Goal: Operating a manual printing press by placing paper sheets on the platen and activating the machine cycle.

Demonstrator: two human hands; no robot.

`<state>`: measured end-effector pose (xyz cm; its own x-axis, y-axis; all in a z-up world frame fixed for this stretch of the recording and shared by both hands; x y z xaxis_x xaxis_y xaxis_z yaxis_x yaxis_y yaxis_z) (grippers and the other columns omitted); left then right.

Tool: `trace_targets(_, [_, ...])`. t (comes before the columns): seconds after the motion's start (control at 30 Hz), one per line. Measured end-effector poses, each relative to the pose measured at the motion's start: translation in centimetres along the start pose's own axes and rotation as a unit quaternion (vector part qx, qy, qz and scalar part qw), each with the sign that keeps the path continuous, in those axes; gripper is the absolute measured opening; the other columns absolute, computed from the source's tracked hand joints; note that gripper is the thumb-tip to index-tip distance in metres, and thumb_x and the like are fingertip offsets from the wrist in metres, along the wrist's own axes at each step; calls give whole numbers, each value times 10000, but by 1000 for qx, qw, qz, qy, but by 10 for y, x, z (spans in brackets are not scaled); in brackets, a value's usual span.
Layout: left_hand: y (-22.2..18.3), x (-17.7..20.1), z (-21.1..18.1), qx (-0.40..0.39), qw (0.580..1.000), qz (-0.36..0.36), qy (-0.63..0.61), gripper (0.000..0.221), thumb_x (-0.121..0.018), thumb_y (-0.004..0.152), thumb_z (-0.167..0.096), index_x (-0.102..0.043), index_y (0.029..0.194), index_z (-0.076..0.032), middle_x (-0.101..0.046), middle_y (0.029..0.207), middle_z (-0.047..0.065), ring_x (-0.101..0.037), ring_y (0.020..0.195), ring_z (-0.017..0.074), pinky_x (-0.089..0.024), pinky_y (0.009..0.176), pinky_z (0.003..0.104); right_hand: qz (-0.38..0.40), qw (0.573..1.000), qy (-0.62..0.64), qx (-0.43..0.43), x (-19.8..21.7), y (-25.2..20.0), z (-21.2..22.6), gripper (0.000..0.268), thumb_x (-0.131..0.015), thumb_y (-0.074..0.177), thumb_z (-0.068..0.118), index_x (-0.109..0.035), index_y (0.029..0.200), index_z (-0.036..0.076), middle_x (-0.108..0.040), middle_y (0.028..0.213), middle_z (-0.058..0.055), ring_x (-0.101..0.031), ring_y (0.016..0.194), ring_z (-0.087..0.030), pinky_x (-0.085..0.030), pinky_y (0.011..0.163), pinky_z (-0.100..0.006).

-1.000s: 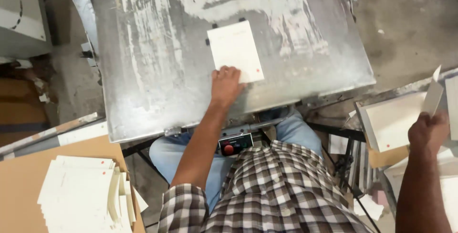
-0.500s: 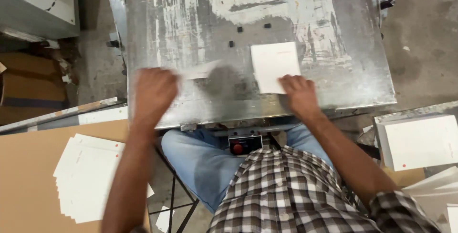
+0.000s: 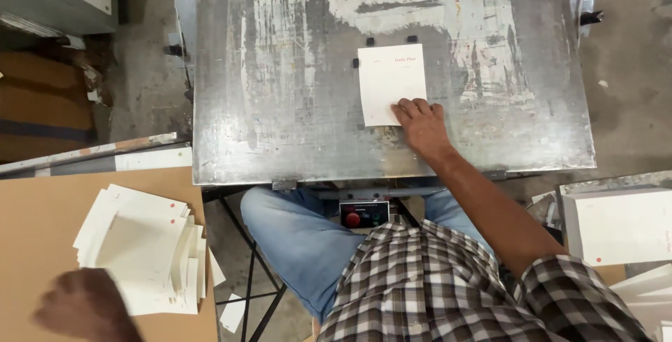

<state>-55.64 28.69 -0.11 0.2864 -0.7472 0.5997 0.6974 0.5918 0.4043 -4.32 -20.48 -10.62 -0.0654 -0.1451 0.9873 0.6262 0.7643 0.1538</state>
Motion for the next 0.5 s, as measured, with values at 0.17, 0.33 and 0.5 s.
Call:
trace_targets(0.17, [-72,-55,-70,16,974,30,-222,231,-694,939,-153,-651,720,-211,-647,798,-9,-614,674,226,-423,593,374,12,1000,16,-11,-2,5,0,569,-618,827,59,-618,1394,106,-573,1397,-54,-528,1251,-271,-408,973,-524])
trace_targets(0.33, [-91,-65,-106,25,964,57,-258,282,-680,1053,-229,-697,784,-148,-711,915,4,-654,739,218,-491,646,372,13,1000,18,-15,-5,6,0,562,-623,828,68,-621,1388,114,-573,1398,-54,-524,1261,-273,-411,989,-528])
trace_targets(0.5, [-95,-64,-114,46,961,84,-259,262,-646,1069,-247,-726,842,-143,-724,1008,4,-681,867,249,-513,707,391,36,999,28,-8,1,7,1,563,-624,826,85,-612,1388,96,-551,1413,-73,-509,1270,-288,-415,979,-552])
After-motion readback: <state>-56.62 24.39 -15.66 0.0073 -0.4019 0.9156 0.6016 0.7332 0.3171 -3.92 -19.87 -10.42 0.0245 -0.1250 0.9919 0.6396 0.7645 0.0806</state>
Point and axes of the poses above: each hand's wrist, its own y-axis towards the middle knuckle, its own x-axis out of the back of the hand, z = x × y, the point moved 2 cm from there along y, towards the middle knuckle
